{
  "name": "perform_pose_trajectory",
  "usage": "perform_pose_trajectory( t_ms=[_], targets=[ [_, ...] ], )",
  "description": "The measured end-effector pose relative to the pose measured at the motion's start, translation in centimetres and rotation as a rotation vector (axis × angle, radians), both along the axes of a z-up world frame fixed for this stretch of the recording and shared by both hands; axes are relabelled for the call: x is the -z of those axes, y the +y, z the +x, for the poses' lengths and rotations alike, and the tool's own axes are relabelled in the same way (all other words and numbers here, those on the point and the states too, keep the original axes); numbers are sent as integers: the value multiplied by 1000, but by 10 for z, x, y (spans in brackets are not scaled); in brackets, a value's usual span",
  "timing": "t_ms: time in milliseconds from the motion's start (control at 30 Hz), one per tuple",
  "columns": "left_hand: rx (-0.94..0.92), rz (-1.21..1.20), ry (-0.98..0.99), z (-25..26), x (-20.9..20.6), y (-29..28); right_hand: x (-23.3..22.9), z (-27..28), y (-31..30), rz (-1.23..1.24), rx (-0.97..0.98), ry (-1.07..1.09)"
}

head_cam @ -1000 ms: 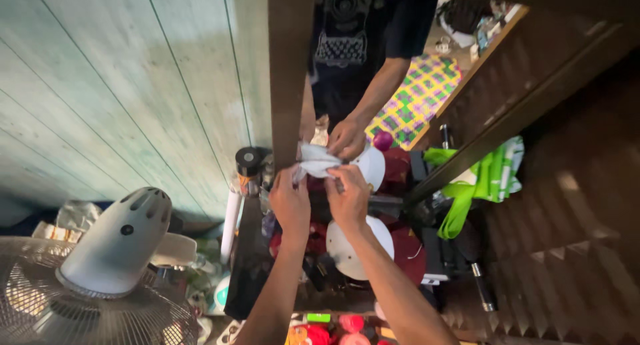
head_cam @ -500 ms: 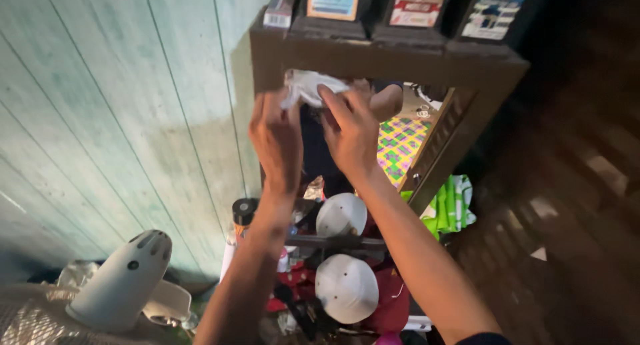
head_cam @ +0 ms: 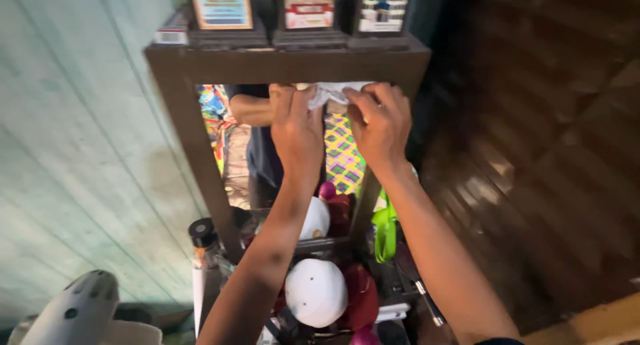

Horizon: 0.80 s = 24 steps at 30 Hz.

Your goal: The person wipes a mirror with a white cloth, repeatedly folding and repositioning the cloth while cleaning different sections of the mirror surface. The person also briefly handles a small white cap on the dresser before resuming wiping the mirror.

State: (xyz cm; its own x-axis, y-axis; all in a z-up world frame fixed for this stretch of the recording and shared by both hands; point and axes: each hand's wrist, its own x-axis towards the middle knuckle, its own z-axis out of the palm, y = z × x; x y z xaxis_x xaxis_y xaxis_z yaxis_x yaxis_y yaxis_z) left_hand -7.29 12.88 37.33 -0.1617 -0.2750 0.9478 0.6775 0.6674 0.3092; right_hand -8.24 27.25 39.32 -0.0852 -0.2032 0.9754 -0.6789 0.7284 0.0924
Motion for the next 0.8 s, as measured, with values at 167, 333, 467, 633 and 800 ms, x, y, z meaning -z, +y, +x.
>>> perform_pose_trajectory(
  t_ms=[167, 333, 467, 633, 800],
  targets=[
    [-59, -89, 25, -7, 1, 34, 6, -1, 33, -103, -7, -48],
    [-157, -194, -131, -5, 32, 34, 42, -7, 40, -174, -136, -223],
    [-138, -301, -211, -4, 83, 24, 109, -4, 38, -204, -79, -353],
    [-190, -453, -215, -7, 166, 20, 217, -5, 33, -301, -1, -616],
    [-150, -604, -406, -15, 255, 19, 317, -7, 34, -320, 52, -735]
  ],
)
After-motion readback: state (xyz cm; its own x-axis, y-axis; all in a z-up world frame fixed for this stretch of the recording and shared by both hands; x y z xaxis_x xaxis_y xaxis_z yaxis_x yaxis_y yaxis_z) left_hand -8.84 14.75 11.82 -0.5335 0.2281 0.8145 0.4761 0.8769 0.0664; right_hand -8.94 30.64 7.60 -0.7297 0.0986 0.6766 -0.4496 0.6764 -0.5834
